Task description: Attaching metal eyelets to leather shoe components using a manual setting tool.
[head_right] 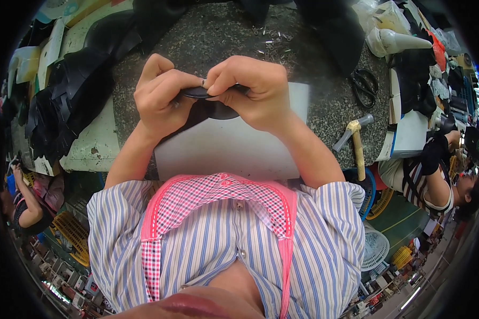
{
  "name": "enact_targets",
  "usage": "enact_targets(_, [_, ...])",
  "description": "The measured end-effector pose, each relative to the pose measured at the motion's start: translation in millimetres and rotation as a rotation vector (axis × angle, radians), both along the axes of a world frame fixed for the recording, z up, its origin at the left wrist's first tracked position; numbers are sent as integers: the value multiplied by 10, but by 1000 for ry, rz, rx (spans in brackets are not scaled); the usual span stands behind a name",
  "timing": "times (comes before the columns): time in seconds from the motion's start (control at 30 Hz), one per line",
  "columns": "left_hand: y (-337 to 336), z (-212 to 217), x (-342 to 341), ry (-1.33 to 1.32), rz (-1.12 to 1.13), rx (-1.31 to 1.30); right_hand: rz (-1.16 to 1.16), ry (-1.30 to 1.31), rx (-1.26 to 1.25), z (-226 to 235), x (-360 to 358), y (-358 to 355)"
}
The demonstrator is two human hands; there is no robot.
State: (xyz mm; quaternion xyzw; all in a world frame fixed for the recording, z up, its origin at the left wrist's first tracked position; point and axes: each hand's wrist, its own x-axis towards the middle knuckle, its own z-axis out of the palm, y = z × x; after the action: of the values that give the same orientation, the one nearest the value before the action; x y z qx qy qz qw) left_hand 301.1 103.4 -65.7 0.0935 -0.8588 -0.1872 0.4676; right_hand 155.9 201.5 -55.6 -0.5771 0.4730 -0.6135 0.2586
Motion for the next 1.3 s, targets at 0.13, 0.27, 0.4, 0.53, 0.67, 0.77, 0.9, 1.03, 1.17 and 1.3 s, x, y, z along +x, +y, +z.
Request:
enact_targets(0.13, [-40, 9, 3, -83, -136, 129, 186, 178, 6, 84, -118, -48])
enact_targets(0.27, [-33, 36, -12, -88, -121, 22, 214, 231, 26, 98, -92, -66])
enact_targets(0.4, [-42, 76, 10, -141, -40, -43, 257, 53, 125, -43, -123, -102])
enact_targets(0.53, [-239, 250, 4, -181, 6, -106, 185, -299, 78, -137, -69, -308])
enact_targets(0.67, [-925, 770, 116, -277, 208, -240, 38, -111, -133, -88, -299, -897])
enact_targets(0.77, [-1973, 868, 784, -455, 626, 0, -95, -430, 125, -250, -497, -1370])
enact_targets(0.9, [-2547, -103, 1597, -932, 893, 186, -154, -560, 223, -788, -402, -1959])
enact_targets(1.03, [-2203, 243, 1469, -825, 1140, -74, -261, -420, 37, -778, -327, -1987])
enact_targets(1.17, [-1451, 819, 736, -198, 689, -43, -339, -177, -12, -284, -297, -1417])
enact_targets(1.3, [-819, 684, 175, -215, 242, -118, -274, -392, -120, -111, -136, -879])
